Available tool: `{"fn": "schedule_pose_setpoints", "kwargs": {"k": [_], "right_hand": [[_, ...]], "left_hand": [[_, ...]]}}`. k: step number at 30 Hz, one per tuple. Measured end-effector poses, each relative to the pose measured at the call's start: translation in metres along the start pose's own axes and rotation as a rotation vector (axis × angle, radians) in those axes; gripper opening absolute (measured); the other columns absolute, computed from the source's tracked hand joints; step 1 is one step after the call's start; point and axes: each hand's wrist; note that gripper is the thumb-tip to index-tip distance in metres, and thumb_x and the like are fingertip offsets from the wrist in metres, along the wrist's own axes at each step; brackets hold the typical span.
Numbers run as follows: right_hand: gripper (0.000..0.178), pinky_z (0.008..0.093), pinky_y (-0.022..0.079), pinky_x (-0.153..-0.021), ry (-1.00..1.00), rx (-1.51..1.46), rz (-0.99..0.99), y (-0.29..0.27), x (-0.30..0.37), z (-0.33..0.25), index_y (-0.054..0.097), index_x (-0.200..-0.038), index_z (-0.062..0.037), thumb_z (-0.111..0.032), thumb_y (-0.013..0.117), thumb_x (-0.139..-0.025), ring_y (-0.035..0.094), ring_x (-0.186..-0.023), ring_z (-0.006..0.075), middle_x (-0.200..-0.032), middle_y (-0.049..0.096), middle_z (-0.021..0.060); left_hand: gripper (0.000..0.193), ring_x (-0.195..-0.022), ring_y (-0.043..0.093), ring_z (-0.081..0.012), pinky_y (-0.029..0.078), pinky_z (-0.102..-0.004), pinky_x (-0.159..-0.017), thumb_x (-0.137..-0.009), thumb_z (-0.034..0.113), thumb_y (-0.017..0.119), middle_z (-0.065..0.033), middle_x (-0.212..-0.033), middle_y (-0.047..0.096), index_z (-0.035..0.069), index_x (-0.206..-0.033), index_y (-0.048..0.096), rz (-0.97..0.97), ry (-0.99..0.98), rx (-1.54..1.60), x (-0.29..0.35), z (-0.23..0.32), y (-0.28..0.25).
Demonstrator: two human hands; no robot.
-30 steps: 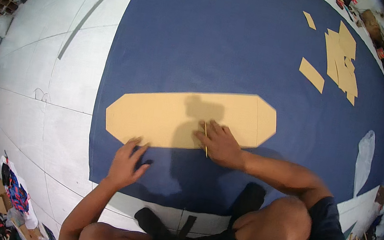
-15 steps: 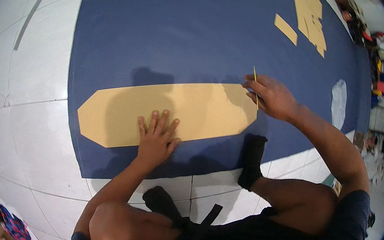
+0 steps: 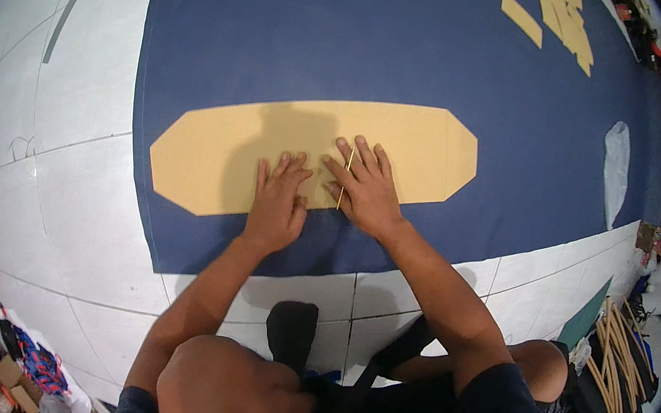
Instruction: The person uses a straightedge and a pencil to draw lines on a piece of blue fabric, then places a cardboard pattern on the fabric and traces around it with the pencil.
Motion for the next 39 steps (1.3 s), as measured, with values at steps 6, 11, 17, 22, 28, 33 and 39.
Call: {"fn": "schedule_pose_setpoints", "kwargs": {"k": [6, 11, 17, 22, 28, 33, 39], "right_hand": [[0.045, 0.0593, 0.029, -0.119, 0.007, 0.001, 0.076, 0.008, 0.009, -0.001, 0.062, -0.138, -0.0212, -0.032, 0.068, -0.094, 0.040, -0.146, 0.0369, -0.154, 0.050, 0.0107], [0.047, 0.0617, 0.029, -0.119, -0.019, 0.034, 0.055, 0.012, 0.023, -0.012, 0.061, -0.140, -0.0196, -0.034, 0.067, -0.095, 0.038, -0.146, 0.0397, -0.155, 0.048, 0.0137], [0.048, 0.0639, 0.025, -0.119, 0.000, 0.010, 0.039, 0.025, 0.074, -0.048, 0.060, -0.141, -0.0192, -0.037, 0.065, -0.096, 0.038, -0.146, 0.0406, -0.156, 0.047, 0.0141], [0.048, 0.0685, 0.022, -0.119, 0.017, 0.011, 0.049, 0.022, 0.096, -0.057, 0.060, -0.142, -0.0191, -0.037, 0.064, -0.097, 0.038, -0.148, 0.0378, -0.156, 0.048, 0.0130], [0.049, 0.0690, 0.017, -0.120, 0.067, 0.021, 0.029, 0.033, 0.110, -0.064, 0.058, -0.143, -0.0181, -0.034, 0.065, -0.098, 0.033, -0.151, 0.0394, -0.160, 0.041, 0.0142], [0.049, 0.0693, 0.016, -0.120, 0.097, -0.005, 0.005, 0.031, 0.113, -0.068, 0.057, -0.143, -0.0184, -0.031, 0.067, -0.097, 0.031, -0.151, 0.0407, -0.160, 0.041, 0.0145], [0.049, 0.0668, 0.015, -0.121, 0.043, 0.012, -0.037, 0.028, 0.112, -0.068, 0.055, -0.144, -0.0147, -0.025, 0.067, -0.098, 0.030, -0.151, 0.0426, -0.160, 0.040, 0.0164]], "left_hand": [[0.030, -0.135, 0.048, -0.0406, 0.032, -0.0538, -0.115, -0.089, 0.006, 0.063, -0.0212, -0.140, 0.056, 0.004, -0.119, 0.065, 0.339, -0.146, -0.136, 0.042, -0.026, -0.045], [0.029, -0.129, 0.051, -0.0385, 0.037, -0.0502, -0.108, -0.091, 0.010, 0.065, -0.0206, -0.136, 0.057, 0.004, -0.119, 0.066, 0.399, -0.323, -0.327, 0.121, -0.029, -0.054], [0.036, -0.138, 0.042, -0.0446, 0.034, -0.0532, -0.113, -0.093, 0.012, 0.066, -0.0242, -0.146, 0.050, 0.002, -0.127, 0.064, 0.380, -0.404, -0.312, 0.184, -0.013, -0.030], [0.050, -0.146, 0.032, -0.0499, 0.024, -0.0594, -0.120, -0.096, 0.016, 0.066, -0.0296, -0.155, 0.038, 0.003, -0.143, 0.053, 0.302, -0.405, -0.383, 0.206, -0.004, -0.011], [0.047, -0.146, 0.033, -0.0496, 0.023, -0.0611, -0.120, -0.095, 0.019, 0.067, -0.0285, -0.153, 0.040, 0.002, -0.137, 0.059, 0.351, -0.408, -0.320, 0.204, -0.008, -0.006], [0.042, -0.132, 0.046, -0.0429, 0.033, -0.0548, -0.112, -0.093, 0.023, 0.069, -0.0235, -0.138, 0.054, 0.003, -0.130, 0.063, 0.457, -0.404, -0.329, 0.194, -0.003, -0.019], [0.035, -0.110, 0.055, -0.0335, 0.042, -0.0487, -0.097, -0.093, 0.024, 0.071, -0.0137, -0.116, 0.060, 0.012, -0.126, 0.068, 0.655, -0.504, -0.435, 0.190, -0.062, -0.070]]}}
Point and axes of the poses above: each hand's wrist, its own x-axis away from the middle knuckle, its own y-axis out of the palm, z = x × y
